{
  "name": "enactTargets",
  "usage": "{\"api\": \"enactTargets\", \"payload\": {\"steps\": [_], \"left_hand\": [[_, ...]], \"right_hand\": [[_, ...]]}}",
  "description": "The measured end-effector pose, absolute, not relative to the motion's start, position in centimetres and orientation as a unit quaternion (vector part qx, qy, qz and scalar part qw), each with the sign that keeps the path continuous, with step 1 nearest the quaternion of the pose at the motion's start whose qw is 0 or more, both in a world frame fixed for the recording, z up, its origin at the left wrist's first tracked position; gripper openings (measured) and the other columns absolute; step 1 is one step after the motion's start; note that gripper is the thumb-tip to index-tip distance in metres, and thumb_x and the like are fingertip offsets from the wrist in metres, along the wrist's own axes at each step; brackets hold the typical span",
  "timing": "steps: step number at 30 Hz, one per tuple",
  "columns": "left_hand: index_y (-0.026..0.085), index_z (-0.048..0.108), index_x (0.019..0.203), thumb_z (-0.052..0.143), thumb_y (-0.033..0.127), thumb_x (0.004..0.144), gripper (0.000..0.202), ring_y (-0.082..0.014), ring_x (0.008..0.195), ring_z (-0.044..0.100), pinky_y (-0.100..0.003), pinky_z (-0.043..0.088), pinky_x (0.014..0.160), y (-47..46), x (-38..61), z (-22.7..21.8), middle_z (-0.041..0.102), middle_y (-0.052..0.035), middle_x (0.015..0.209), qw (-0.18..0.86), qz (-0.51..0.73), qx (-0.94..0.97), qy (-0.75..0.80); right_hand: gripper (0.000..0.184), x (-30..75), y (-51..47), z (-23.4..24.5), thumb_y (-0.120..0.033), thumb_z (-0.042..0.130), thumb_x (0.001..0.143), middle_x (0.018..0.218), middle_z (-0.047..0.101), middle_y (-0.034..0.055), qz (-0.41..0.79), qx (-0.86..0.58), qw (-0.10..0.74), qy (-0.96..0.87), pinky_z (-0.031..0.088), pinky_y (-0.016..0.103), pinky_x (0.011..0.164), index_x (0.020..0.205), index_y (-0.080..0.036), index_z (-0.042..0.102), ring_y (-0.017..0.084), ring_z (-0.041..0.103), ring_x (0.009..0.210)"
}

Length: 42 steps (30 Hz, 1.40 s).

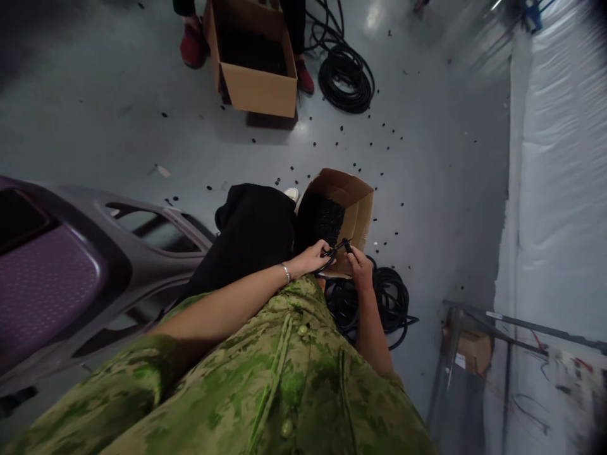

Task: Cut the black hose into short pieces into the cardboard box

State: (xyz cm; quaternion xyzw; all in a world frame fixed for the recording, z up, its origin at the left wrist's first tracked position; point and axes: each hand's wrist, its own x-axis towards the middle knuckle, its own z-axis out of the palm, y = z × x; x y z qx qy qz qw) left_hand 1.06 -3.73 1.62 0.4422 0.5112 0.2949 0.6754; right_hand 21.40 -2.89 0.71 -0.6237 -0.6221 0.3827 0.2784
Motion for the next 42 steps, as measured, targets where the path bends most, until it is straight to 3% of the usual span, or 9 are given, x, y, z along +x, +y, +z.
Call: {"api": "enactTargets", "payload": {"steps": [7, 23, 29, 33, 37, 42], "left_hand": [[0.021, 0.045, 0.086, 0.068, 0.039, 0.074, 0.032, -0.0084, 0.058, 0.044, -0.019, 0.034, 0.056, -3.9, 0.8, 1.1, 0.052, 0.0093, 0.064, 0.649, 0.303, 0.493, 0.494], [0.02, 0.05, 0.082, 0.064, 0.027, 0.078, 0.017, -0.0082, 0.052, 0.045, -0.018, 0.032, 0.052, -3.9, 0.8, 2.0, 0.05, 0.0087, 0.057, 0.591, 0.271, 0.545, 0.53], [0.021, 0.056, 0.094, 0.067, 0.031, 0.078, 0.022, -0.0115, 0.059, 0.053, -0.02, 0.038, 0.058, -3.5, 0.7, 1.7, 0.058, 0.0067, 0.064, 0.566, 0.242, 0.583, 0.529], [0.021, 0.061, 0.11, 0.066, 0.026, 0.078, 0.033, -0.0164, 0.075, 0.064, -0.023, 0.044, 0.066, -3.5, 0.7, 1.6, 0.067, 0.0014, 0.077, 0.551, 0.232, 0.603, 0.527], [0.02, 0.059, 0.125, 0.063, 0.023, 0.079, 0.046, -0.0178, 0.079, 0.066, -0.024, 0.046, 0.07, -3.6, 0.7, 1.7, 0.07, -0.002, 0.085, 0.536, 0.218, 0.619, 0.53], [0.019, 0.06, 0.126, 0.068, 0.031, 0.076, 0.052, -0.0169, 0.075, 0.064, -0.023, 0.046, 0.067, -3.5, 0.7, 2.1, 0.07, -0.0033, 0.089, 0.536, 0.211, 0.612, 0.542]], "right_hand": [[0.034, 21.9, -2.5, 0.8, -0.037, 0.05, 0.092, 0.094, 0.074, 0.0074, 0.357, -0.611, 0.255, -0.659, 0.053, 0.035, 0.082, 0.111, -0.02, 0.072, 0.021, 0.066, 0.08], [0.037, 21.2, -1.6, -0.3, -0.036, 0.048, 0.09, 0.093, 0.074, 0.008, 0.352, -0.612, 0.232, -0.669, 0.056, 0.033, 0.076, 0.111, -0.019, 0.072, 0.019, 0.067, 0.073], [0.043, 21.3, -1.5, 0.2, -0.042, 0.047, 0.092, 0.094, 0.076, 0.0062, 0.351, -0.629, 0.237, -0.652, 0.055, 0.034, 0.082, 0.121, -0.019, 0.069, 0.021, 0.069, 0.083], [0.04, 21.7, -1.1, 0.1, -0.042, 0.051, 0.09, 0.098, 0.076, 0.0088, 0.323, -0.628, 0.244, -0.664, 0.054, 0.036, 0.088, 0.115, -0.019, 0.072, 0.022, 0.069, 0.09], [0.039, 21.6, -1.2, -0.1, -0.041, 0.053, 0.09, 0.09, 0.075, 0.0093, 0.336, -0.62, 0.254, -0.661, 0.056, 0.036, 0.082, 0.113, -0.018, 0.072, 0.022, 0.069, 0.082], [0.037, 20.6, -2.0, 0.6, -0.041, 0.053, 0.09, 0.091, 0.074, 0.007, 0.381, -0.619, 0.269, -0.632, 0.056, 0.032, 0.074, 0.113, -0.018, 0.071, 0.019, 0.067, 0.074]]}}
